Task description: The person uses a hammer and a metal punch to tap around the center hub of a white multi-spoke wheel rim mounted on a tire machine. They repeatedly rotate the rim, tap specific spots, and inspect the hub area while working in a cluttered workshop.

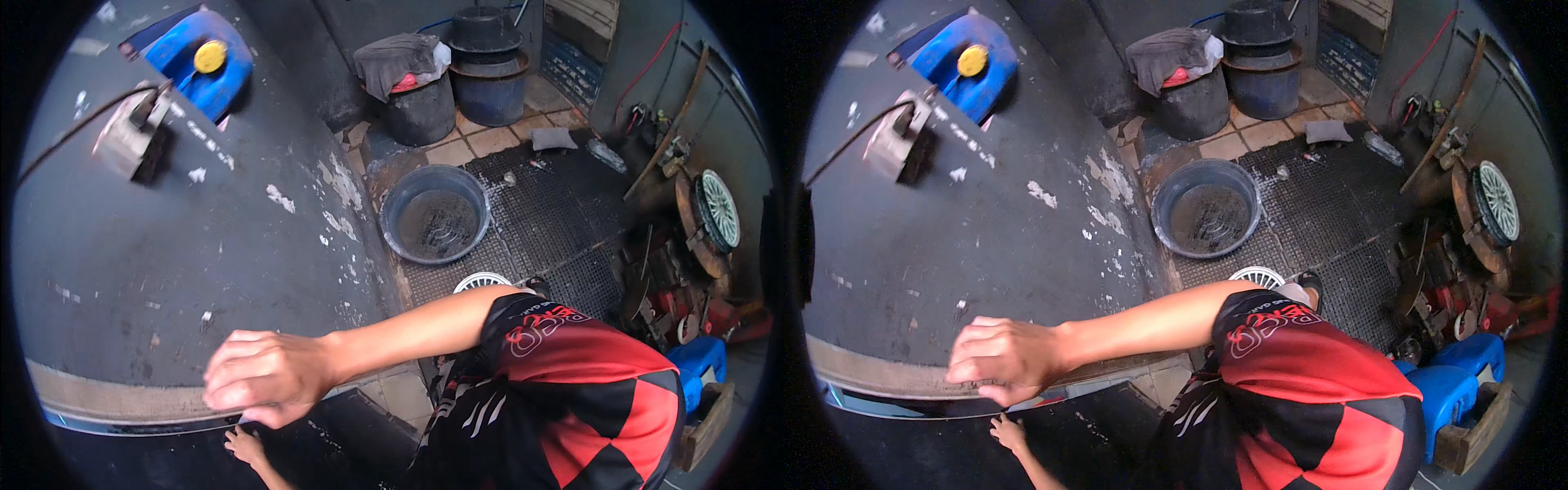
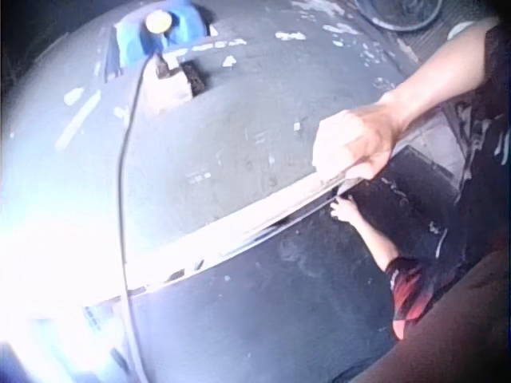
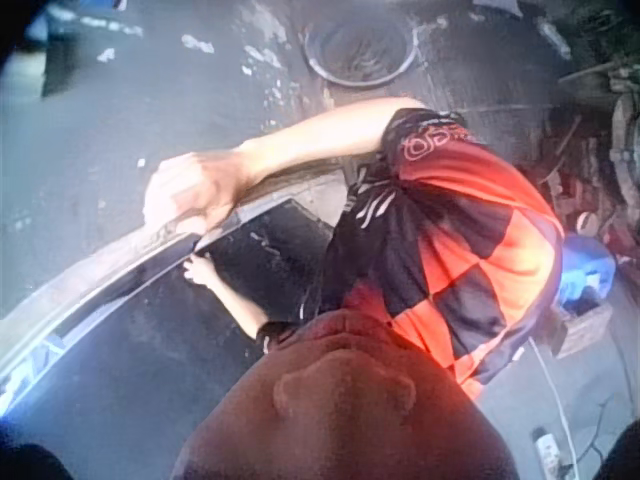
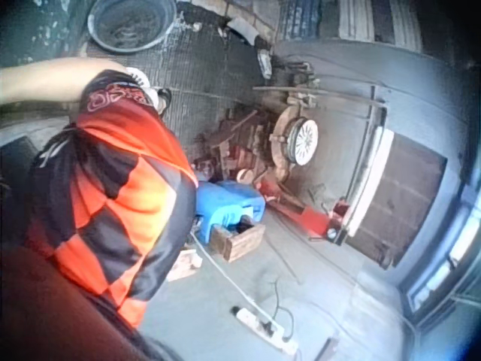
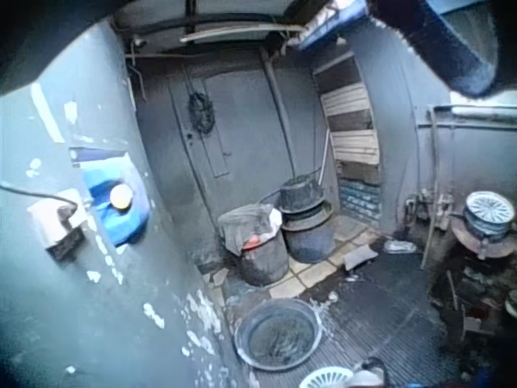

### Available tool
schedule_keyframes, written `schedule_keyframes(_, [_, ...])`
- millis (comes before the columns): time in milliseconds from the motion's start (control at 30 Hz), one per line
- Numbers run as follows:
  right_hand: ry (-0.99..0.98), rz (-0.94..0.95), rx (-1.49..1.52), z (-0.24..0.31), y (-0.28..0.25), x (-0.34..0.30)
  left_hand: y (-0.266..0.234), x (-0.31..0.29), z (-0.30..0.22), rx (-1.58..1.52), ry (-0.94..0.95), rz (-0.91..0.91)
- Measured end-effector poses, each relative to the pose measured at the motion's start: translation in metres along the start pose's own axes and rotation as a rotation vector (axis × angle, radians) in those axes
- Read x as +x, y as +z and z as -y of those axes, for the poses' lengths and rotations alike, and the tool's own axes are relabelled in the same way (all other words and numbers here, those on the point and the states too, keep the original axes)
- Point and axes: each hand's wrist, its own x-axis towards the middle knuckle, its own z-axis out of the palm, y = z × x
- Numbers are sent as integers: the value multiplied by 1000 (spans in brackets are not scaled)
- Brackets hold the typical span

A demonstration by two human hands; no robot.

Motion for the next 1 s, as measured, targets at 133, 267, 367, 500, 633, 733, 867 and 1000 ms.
schedule_keyframes(133, [103, 163, -263, 0, -137, -47, -2, 37, -17, -75, -143, 146])
schedule_keyframes(267, [611, 257, -749, 30, -382, -130, -6, 31, -66, -81, 13, -373])
schedule_keyframes(367, [1241, 77, -1127, 138, -560, -231, -42, 8, -247, -271, 252, -432])
schedule_keyframes(500, [2150, -309, -1396, 331, -685, -322, -24, -130, -513, -665, 610, 101])
schedule_keyframes(633, [2509, -810, -1467, 483, -655, -407, -44, -227, -690, -921, 729, 822])
schedule_keyframes(733, [2472, -1163, -1558, 556, -613, -493, -84, -254, -789, -865, 889, 1037])
schedule_keyframes(867, [2324, -1586, -1504, 587, -633, -495, -157, -236, -933, -1057, 1330, 936])
schedule_keyframes(1000, [1860, -2071, -1309, 569, -656, -451, -356, -268, -1091, -1166, 1318, 988])
